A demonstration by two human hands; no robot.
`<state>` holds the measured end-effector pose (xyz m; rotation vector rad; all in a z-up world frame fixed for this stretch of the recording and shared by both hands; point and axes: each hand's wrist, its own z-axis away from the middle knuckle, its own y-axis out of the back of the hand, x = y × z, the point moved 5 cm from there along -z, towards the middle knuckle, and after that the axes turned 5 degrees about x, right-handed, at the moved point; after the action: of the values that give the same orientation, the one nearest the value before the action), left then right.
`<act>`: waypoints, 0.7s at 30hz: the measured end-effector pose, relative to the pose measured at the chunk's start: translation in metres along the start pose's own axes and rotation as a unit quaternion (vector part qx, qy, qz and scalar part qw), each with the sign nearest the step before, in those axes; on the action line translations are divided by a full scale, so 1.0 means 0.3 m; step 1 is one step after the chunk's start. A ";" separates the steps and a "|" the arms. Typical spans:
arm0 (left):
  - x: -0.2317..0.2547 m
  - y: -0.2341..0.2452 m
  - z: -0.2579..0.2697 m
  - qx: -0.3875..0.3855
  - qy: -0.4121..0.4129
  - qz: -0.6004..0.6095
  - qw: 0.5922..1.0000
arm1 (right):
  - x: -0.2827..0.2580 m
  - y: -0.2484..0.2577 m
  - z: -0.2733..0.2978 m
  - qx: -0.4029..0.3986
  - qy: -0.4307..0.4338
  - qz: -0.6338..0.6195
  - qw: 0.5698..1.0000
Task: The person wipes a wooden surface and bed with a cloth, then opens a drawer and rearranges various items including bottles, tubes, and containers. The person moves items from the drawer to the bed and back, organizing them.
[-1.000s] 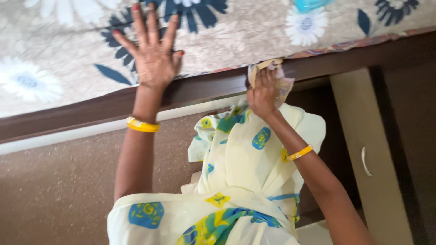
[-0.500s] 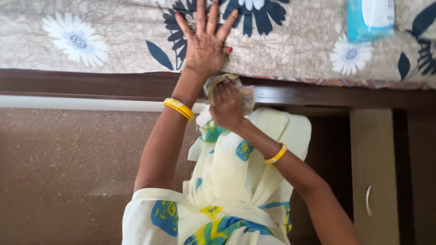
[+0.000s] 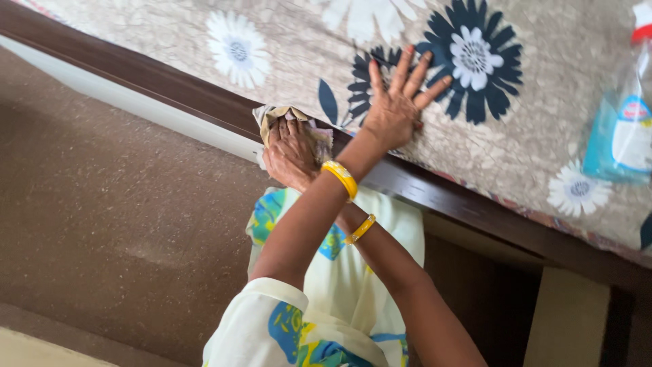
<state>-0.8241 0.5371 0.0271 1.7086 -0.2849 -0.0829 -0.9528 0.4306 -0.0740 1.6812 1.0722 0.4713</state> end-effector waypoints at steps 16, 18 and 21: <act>-0.031 0.026 0.007 -0.035 -0.026 0.031 0.999 | -0.085 -0.095 -0.162 0.044 0.105 -0.028 0.993; -0.030 0.035 0.026 -0.046 -0.028 0.047 0.997 | -0.081 -0.107 -0.168 0.005 0.122 0.006 0.992; -0.048 0.075 0.026 -0.072 -0.029 0.084 0.993 | -0.060 -0.074 -0.171 -0.016 0.126 -0.045 0.991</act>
<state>-0.8428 0.5299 0.0465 1.5345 -0.4535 -0.0285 -1.0095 0.4454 -0.0709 1.5667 1.3105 0.6517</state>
